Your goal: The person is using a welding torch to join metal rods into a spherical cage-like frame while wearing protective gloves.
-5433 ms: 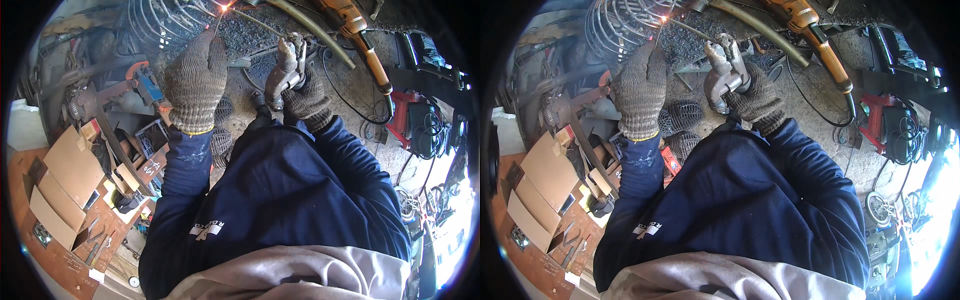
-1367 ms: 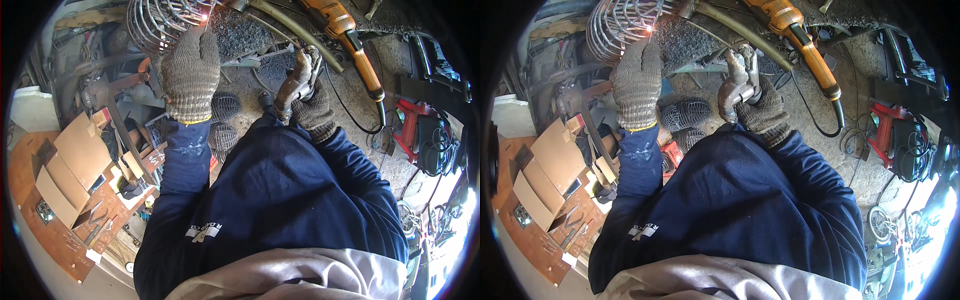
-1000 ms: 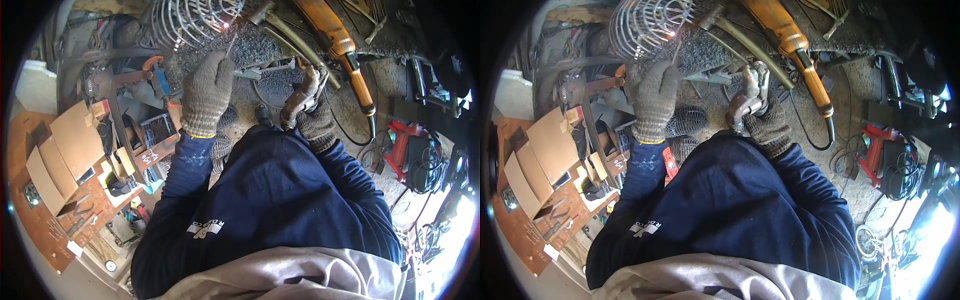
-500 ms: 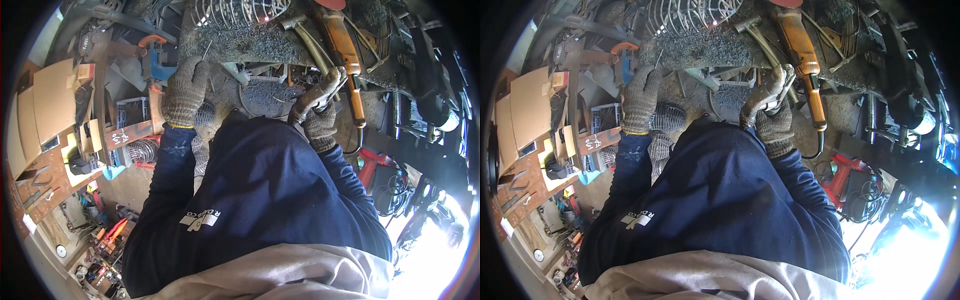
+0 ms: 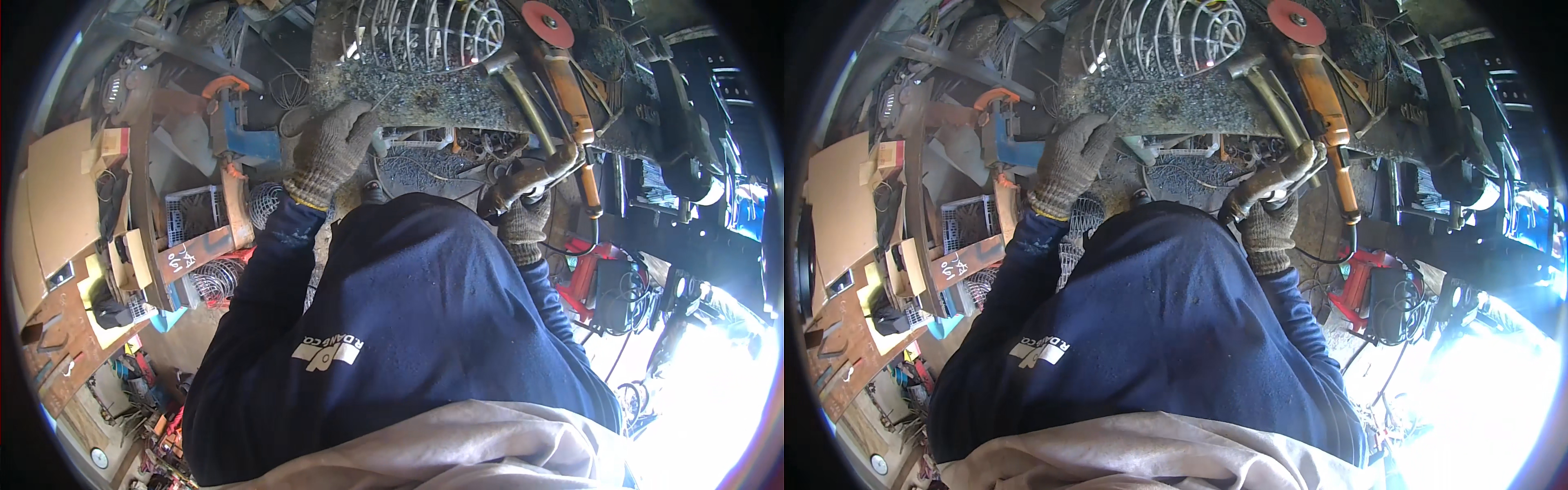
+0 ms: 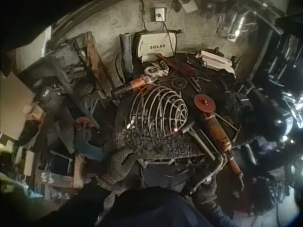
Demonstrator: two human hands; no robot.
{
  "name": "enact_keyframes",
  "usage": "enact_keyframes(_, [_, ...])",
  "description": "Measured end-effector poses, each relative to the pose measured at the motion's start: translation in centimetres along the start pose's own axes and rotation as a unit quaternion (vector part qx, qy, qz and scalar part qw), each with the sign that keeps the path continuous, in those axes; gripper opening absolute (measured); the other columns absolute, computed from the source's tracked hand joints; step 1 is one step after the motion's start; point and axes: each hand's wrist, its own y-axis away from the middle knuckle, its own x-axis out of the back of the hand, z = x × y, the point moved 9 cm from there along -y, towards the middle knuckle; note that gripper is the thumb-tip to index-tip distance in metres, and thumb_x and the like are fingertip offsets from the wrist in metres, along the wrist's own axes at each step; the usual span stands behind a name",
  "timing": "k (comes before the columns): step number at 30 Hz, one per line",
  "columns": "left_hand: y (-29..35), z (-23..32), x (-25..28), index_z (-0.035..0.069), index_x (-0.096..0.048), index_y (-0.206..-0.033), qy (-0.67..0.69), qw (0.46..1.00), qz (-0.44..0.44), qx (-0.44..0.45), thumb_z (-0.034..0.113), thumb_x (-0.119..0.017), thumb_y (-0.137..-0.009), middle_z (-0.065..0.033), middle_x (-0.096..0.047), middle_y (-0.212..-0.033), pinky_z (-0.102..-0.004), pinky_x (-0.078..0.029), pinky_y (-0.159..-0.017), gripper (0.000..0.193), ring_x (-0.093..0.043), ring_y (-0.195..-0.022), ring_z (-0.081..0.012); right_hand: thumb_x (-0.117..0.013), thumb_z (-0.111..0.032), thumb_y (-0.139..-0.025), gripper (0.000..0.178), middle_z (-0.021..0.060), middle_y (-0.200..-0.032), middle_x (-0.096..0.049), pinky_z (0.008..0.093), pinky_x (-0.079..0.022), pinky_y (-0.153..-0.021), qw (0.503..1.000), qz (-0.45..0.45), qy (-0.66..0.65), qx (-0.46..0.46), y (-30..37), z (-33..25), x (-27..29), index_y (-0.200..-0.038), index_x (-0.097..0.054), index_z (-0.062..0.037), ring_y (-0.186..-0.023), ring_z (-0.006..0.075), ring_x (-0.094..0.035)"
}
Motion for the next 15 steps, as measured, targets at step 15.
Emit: enact_keyframes(15, [-2.4, -0.7, -1.0, 0.002, -0.068, -0.105, 0.054, 0.995, 0.010, -0.085, 0.013, -0.068, -0.090, -0.0130, -0.072, -0.089, -0.0323, -0.055, -0.065, 0.018, -0.072, -0.077, -0.0237, -0.076, -0.017, -0.085, 0.036, 0.0048, -0.103, -0.067, 0.0342, -0.053, -0.080, 0.993, -0.001, 0.119, 0.012, 2.8, -1.6, -2.6, -0.115, -0.059, -0.0042, -0.093, 0.0176, -0.066])
